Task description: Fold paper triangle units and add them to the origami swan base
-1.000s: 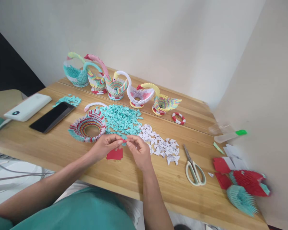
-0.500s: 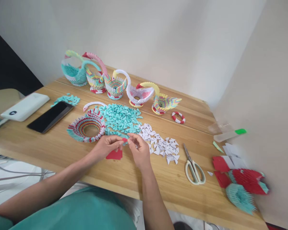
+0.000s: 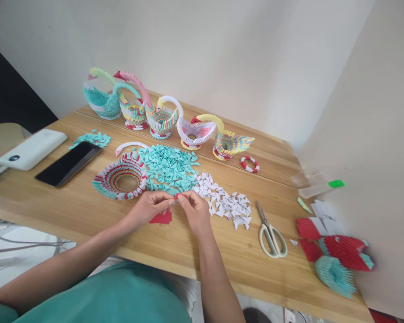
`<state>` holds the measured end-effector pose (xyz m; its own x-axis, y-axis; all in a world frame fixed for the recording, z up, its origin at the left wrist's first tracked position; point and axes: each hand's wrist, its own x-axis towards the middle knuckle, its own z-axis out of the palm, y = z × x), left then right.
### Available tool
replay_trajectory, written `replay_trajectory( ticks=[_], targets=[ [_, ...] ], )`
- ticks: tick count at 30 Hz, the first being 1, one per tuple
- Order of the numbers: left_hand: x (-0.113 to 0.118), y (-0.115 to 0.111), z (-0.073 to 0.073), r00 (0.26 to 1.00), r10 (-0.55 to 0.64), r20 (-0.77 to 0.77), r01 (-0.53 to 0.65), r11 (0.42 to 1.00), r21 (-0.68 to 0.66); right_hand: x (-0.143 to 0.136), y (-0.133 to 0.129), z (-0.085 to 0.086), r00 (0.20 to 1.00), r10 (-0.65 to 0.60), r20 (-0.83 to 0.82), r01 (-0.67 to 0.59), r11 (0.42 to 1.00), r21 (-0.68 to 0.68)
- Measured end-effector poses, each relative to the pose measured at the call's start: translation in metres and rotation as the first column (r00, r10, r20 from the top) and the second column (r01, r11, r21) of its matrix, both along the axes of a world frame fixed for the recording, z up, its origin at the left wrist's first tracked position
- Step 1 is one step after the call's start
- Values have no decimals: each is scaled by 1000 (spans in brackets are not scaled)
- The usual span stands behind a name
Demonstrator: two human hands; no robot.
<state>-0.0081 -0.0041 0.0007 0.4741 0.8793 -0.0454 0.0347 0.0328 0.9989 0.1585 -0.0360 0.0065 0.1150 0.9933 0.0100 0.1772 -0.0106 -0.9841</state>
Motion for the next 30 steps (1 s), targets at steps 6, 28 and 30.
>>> replay_trajectory(
  ticks=[6, 28, 30],
  targets=[
    [0, -2, 1, 998, 54, 16, -55, 998, 39, -10, 0, -2, 989, -4, -146, -3, 999, -49],
    [-4, -1, -1, 990, 18, 142, 7, 985, -175, -18, 0, -5, 981, -22, -193, 14, 999, -44],
    [-3, -3, -1, 995, 54, 87, -46, 995, -89, -18, -1, -4, 980, -36, -193, 30, 999, -32]
  ],
)
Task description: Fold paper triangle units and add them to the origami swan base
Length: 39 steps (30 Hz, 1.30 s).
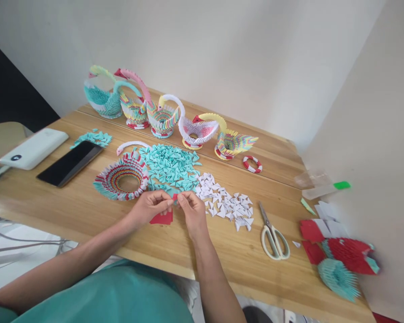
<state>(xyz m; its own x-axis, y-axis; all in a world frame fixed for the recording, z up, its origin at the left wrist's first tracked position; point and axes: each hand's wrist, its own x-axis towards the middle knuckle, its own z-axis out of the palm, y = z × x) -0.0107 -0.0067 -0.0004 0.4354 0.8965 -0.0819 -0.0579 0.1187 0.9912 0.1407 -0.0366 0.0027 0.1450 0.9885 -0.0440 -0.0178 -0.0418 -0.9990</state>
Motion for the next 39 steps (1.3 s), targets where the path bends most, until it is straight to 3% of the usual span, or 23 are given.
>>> replay_trajectory(
  ticks=[5, 9, 12, 19, 23, 29, 35, 39],
  targets=[
    [3, -3, 1, 989, 105, -104, -83, 977, 195, -2, -1, 0, 998, -61, -6, 62, 996, 66],
    [2, 0, -1, 996, 64, -66, -56, 991, 125, -4, 0, -5, 990, -80, -114, 84, 996, 37],
    [2, 2, -3, 998, 58, -21, -56, 995, 80, -5, 1, -7, 983, -18, -182, 16, 1000, -14],
    [2, 3, -2, 997, 82, 9, -82, 994, 69, -3, -1, -2, 994, -22, 111, 17, 999, 44],
    [2, 6, -3, 995, 71, 75, -75, 996, 47, -4, -4, -1, 965, 28, 261, -52, 995, 88],
    [1, 7, -5, 993, 89, 81, -91, 995, 28, -6, -3, -1, 968, 101, 231, -113, 993, 39],
    [1, 5, -4, 995, 79, 63, -81, 996, 23, -4, -3, -2, 943, 93, 319, -112, 993, 42],
    [1, 5, -5, 995, 93, 27, -95, 993, 69, 4, -3, 1, 966, 135, 220, -141, 990, 10]
  ],
)
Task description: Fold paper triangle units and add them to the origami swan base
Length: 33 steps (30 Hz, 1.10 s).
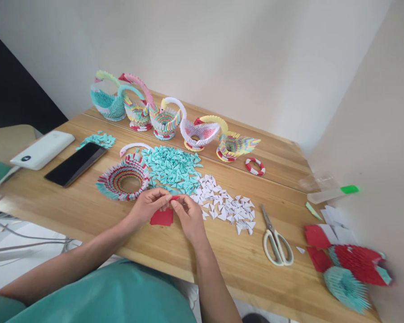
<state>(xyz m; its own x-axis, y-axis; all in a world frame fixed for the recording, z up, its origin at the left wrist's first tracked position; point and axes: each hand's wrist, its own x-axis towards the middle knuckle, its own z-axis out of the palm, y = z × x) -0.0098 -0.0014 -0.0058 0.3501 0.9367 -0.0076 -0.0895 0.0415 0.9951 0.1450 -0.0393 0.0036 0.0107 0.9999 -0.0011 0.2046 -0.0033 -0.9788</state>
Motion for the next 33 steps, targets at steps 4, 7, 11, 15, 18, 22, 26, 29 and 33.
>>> replay_trajectory(
  ticks=[4, 7, 11, 15, 18, 22, 26, 29, 33],
  targets=[
    [2, -2, 0, 996, 26, -83, -21, 998, 59, 6, 1, 4, 994, -75, -78, 74, 997, -22],
    [3, -4, 0, 989, 45, -139, -30, 994, 109, 4, 1, 3, 994, -67, -81, 65, 998, -23],
    [3, -5, -2, 991, 7, -137, 7, 995, 100, 1, 2, -1, 994, -67, -87, 66, 998, -17],
    [4, -2, -4, 998, -58, 23, 58, 998, -26, 2, 2, -3, 992, -66, -105, 66, 998, -8],
    [4, 1, -4, 985, -103, 137, 117, 989, -94, 2, 2, -2, 989, -81, -127, 82, 997, 0],
    [5, 1, -3, 982, -109, 153, 125, 987, -98, 1, 2, 1, 986, -106, -129, 106, 994, -6],
    [6, -4, 1, 1000, -18, -23, 19, 999, 30, -1, 2, 2, 989, -133, -58, 134, 991, 9],
    [6, -6, 3, 978, 91, -189, -52, 978, 202, -3, 1, 2, 990, -141, -9, 142, 989, 35],
    [4, -7, 4, 923, 202, -327, -36, 893, 449, -3, -1, 2, 989, -146, 38, 144, 988, 56]
  ],
)
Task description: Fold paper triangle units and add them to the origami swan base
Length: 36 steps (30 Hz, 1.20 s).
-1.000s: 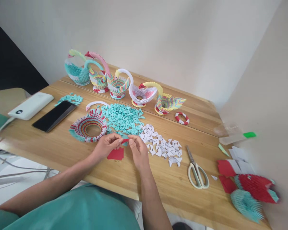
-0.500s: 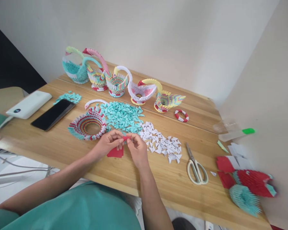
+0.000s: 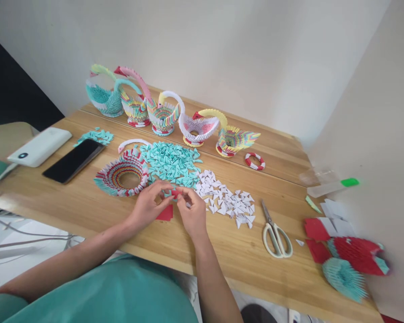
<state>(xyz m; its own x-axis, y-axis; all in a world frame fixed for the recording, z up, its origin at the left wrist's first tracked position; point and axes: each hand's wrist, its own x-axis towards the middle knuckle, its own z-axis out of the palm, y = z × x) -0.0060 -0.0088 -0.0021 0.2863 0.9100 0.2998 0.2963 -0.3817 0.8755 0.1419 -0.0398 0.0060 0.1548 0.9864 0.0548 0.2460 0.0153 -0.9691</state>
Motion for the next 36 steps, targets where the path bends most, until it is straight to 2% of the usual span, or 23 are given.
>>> replay_trajectory(
  ticks=[2, 5, 13, 20, 36],
  targets=[
    [-1, 0, 1, 999, -13, -50, 17, 997, 76, 0, 0, 0, 1000, -2, 10, 2, 1000, 10],
    [-1, -1, 1, 996, 7, -85, 2, 994, 108, 0, -1, 1, 1000, 0, 5, 0, 1000, 12],
    [2, 0, -3, 998, 19, -68, -20, 1000, -10, 0, -1, 2, 1000, -15, 10, 16, 1000, -19],
    [2, -1, -5, 999, 24, 33, -21, 996, -86, 1, -1, 0, 1000, -21, 16, 21, 1000, -1],
    [1, -3, -3, 1000, -16, -14, 15, 994, -107, 1, -2, 3, 998, -1, 58, 1, 1000, 6]
  ],
)
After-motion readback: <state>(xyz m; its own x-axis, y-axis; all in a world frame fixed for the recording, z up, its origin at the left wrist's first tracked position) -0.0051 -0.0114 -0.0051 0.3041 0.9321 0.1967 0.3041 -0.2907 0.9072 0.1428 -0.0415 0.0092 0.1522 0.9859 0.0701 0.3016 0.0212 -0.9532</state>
